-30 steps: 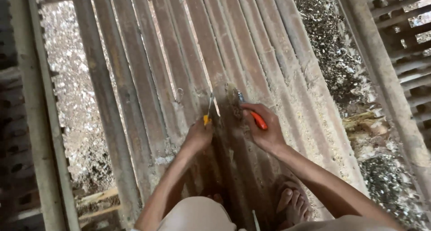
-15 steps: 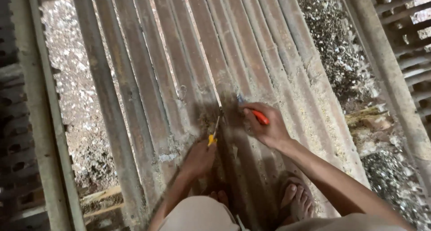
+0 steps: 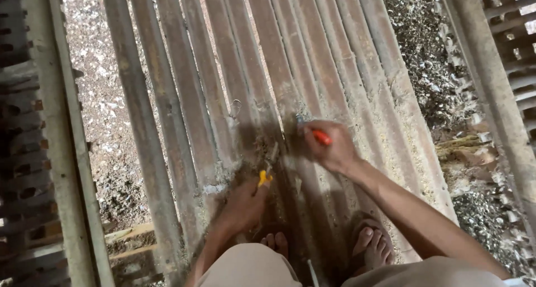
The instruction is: The person scrapes and brushes a dirty, slatted wooden surface using a yellow scraper and an orange brush. They work along the gaps between the slats to remove accumulated debris and dust.
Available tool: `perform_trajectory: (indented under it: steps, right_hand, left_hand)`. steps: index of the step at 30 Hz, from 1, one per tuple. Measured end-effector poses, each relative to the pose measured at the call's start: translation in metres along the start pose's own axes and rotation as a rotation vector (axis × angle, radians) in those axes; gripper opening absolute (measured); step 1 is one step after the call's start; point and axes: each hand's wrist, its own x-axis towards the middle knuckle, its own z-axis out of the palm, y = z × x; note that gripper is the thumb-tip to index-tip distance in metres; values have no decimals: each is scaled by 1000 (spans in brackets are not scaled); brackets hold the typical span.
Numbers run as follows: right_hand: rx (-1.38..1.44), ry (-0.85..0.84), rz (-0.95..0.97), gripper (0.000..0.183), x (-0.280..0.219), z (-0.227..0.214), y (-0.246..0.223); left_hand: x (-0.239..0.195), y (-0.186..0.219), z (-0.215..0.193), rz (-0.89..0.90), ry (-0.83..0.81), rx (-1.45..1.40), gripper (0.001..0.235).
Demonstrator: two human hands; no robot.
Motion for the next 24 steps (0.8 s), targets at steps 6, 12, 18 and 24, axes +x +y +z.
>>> perform_trajectory:
  steps: [6,12,18,24]
  right_hand:
    - [-23,82,-10,17,7,-8,17]
    - [-28,140,19,16,-4,-16,32]
    - [55,32,-54,21,-7,-21,28]
    - [-7,149,-6,17,-5,-22,28]
  left_hand:
    - [75,-32,52,67,12,172,60]
    - [20,5,10,2,-29,116,61]
    - [22,-12,24,-98,-200,60,39]
    - [29,-14,33,88,-36,62,56]
